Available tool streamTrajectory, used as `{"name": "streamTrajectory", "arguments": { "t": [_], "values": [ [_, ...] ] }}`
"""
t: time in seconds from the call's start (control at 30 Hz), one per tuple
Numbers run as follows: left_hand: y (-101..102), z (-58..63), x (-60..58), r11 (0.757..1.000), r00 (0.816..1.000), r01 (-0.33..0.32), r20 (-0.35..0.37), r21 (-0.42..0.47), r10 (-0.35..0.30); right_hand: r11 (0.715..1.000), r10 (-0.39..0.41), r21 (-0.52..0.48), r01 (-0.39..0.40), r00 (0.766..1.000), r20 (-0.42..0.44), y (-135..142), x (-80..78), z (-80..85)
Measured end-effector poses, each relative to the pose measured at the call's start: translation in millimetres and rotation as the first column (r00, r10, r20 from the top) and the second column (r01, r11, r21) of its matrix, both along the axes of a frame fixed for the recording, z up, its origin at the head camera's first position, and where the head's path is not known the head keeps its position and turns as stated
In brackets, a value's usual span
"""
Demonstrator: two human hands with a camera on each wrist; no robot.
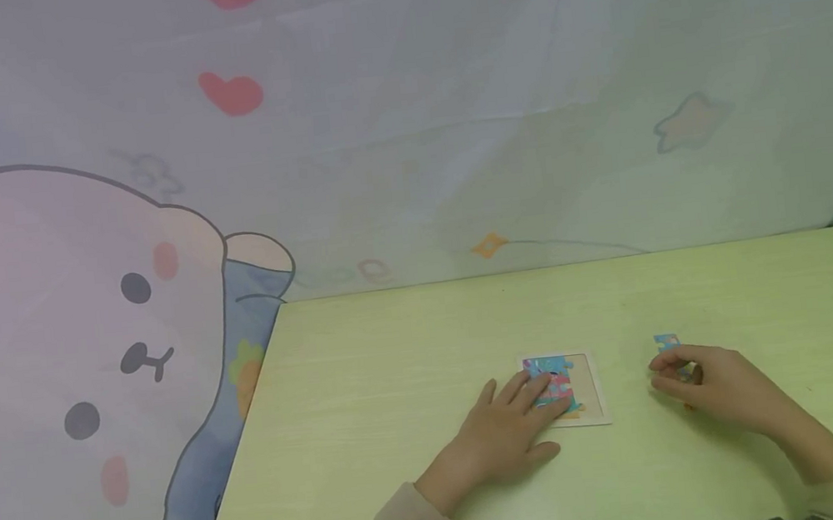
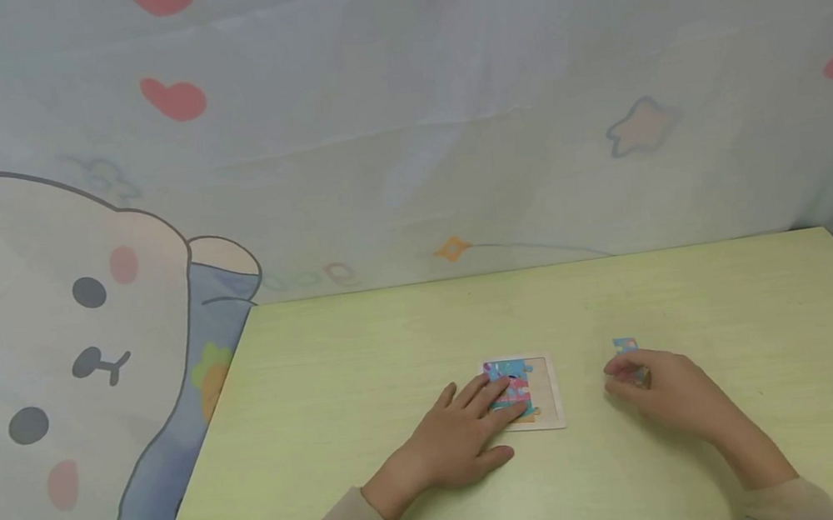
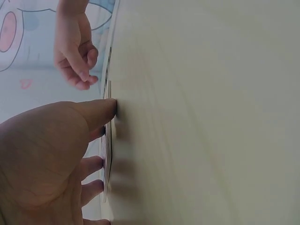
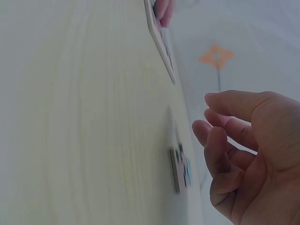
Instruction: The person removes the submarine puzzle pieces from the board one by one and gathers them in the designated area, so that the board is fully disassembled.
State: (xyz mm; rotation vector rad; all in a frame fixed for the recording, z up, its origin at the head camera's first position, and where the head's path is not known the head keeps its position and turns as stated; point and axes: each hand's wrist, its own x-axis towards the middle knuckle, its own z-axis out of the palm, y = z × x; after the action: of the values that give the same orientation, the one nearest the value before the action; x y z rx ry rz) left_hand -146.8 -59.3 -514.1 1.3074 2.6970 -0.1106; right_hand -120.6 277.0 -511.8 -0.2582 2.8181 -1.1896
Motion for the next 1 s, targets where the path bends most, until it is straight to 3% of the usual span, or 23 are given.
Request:
{"name": "streamTrajectory", "arguments": {
  "t": [0.17,0.6,1.0],
  "values": [
    [0,-2.2,-0.9,1.000,1.000,-0.006,-0.002,0.006,0.006,1.000,0.026,0.003,-0.026,0.999,-0.032,-23,-11.0,1.2],
    [-1,0.8,-4.7,0.998,0.998,-0.065,-0.008,0.025,0.065,0.998,0.037,-0.050,-0.036,0.999,0.009,-71,-40.9,-13.6],
    [0,0.4,-6.2,0.996,0.996,-0.084,0.007,0.011,0.084,0.999,-0.015,0.032,0.014,0.999,0.037,-87,-50.0,-18.3]
  ]
}}
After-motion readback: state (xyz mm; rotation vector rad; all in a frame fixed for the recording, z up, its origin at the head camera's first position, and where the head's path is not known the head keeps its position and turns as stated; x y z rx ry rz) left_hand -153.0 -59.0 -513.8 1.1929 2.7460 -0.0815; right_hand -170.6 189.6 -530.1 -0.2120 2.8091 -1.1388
